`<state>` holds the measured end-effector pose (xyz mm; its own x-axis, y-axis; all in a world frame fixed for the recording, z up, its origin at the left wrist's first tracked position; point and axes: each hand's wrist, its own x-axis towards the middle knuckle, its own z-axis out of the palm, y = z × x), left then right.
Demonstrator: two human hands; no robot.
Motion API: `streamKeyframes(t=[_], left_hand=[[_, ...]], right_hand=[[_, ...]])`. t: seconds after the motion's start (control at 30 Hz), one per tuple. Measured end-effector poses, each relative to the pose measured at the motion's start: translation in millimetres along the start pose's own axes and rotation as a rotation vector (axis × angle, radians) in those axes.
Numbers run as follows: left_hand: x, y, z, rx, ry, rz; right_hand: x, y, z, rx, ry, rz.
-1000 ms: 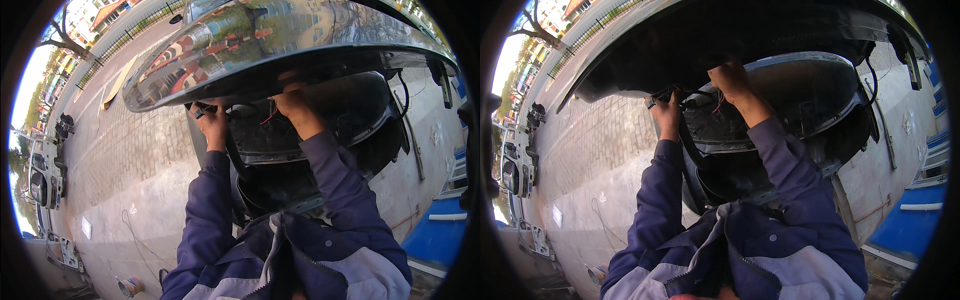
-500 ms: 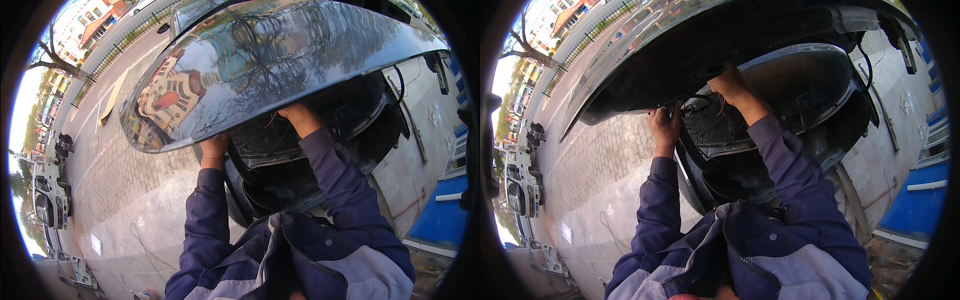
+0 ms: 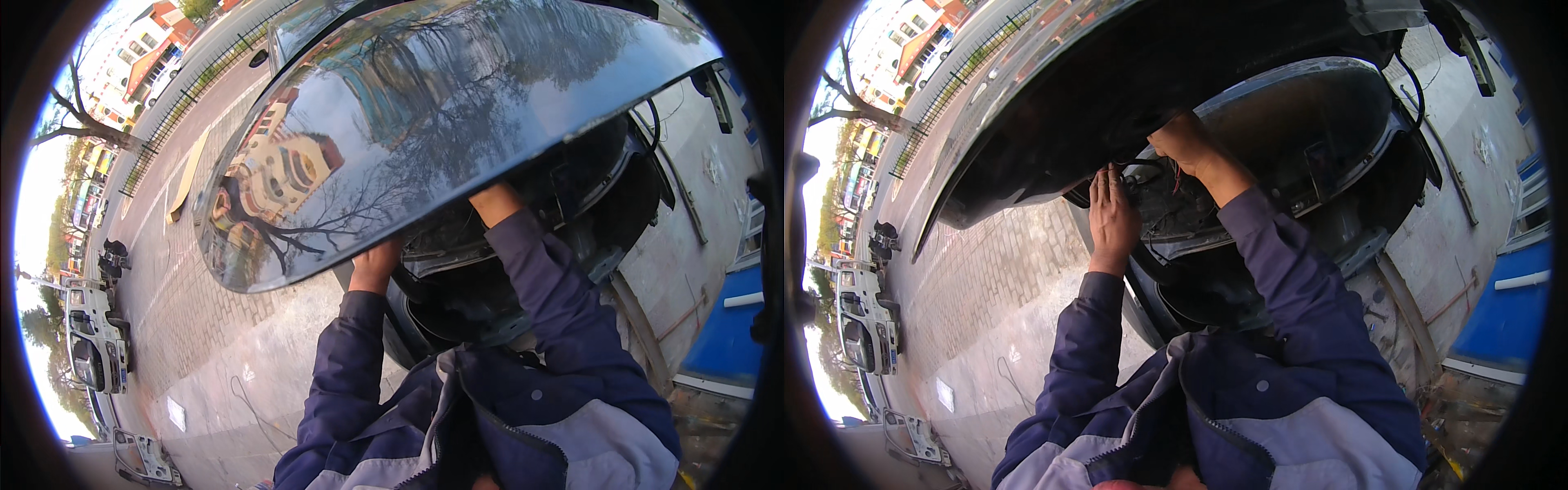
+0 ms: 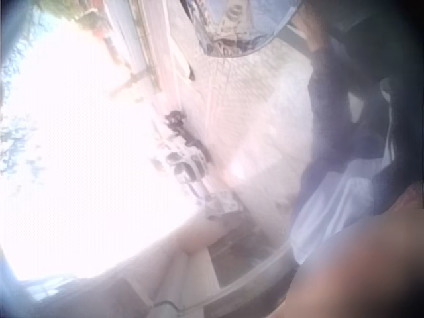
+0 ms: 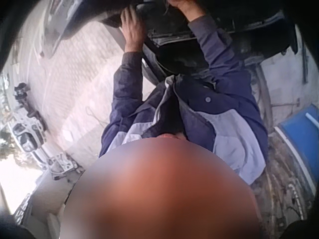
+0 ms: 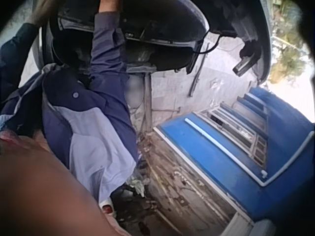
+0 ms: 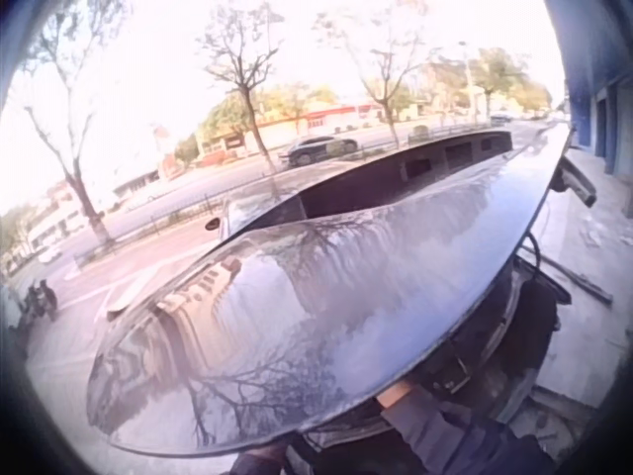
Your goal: The person works on the rear trunk of a dark-colored car with the lid open. They repeatedly reach into the trunk lid cavity to manipulate wiring and the latch mechanism, pulling wires and adjusting components by hand. The trunk remains open throughout the clip.
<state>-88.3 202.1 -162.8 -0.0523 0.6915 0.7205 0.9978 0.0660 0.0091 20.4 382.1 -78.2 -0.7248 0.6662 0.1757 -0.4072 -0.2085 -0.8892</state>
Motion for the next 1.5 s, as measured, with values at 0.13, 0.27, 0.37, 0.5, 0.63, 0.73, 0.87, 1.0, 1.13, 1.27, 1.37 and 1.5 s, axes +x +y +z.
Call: streamKeyframes(t=[0.13,0.27,0.37,0.5,0.63,0.73,0.87,1.0,1.13,1.27,1.37,1.5], left_hand=[[-4.1,5.1,-3.7,-0.035,0.007,-0.095],[-3.3,6.8,-3.4,-0.119,0.046,-0.136],[1.2,8.1,-1.5,-0.074,0.071,-0.114],[9.5,12.9,-5.0,-0.044,-0.127,-0.221],[28.3,17.3,-12.2,0.121,-0.347,-0.291],[45.4,18.8,-14.1,0.167,-0.503,-0.300],[60.8,8.8,-7.2,0.060,-0.563,-0.428],[48.9,-6.6,-8.6,-0.026,-0.465,-0.458],[22.0,0.4,-11.3,-0.072,-0.013,-0.361],[-1.8,22.8,-7.3,-0.436,0.079,-0.710],[7.3,14.0,10.7,-1.011,0.160,-1.124],[20.9,-3.3,34.9,-1.473,0.061,-1.352]], right_hand=[[-3.5,1.6,-2.8,-0.048,0.007,-0.006],[-18.6,-6.4,-0.8,-0.065,0.081,0.009],[-16.5,-11.1,4.3,-0.086,0.086,0.028],[-17.2,-12.9,4.8,0.032,0.031,0.027],[-19.0,-8.3,5.7,0.106,0.066,0.029],[-14.9,-4.4,7.8,0.024,0.073,0.023],[-14.3,-2.3,8.3,-0.104,0.061,-0.026],[-17.8,-3.1,9.5,0.052,0.022,-0.006],[-17.9,-5.9,10.7,0.017,0.032,0.078],[-18.4,-10.5,15.0,-0.025,0.050,0.049],[-20.8,-15.2,20.8,-0.129,0.089,0.025],[-23.5,-23.8,22.2,-0.234,0.103,-0.011]])
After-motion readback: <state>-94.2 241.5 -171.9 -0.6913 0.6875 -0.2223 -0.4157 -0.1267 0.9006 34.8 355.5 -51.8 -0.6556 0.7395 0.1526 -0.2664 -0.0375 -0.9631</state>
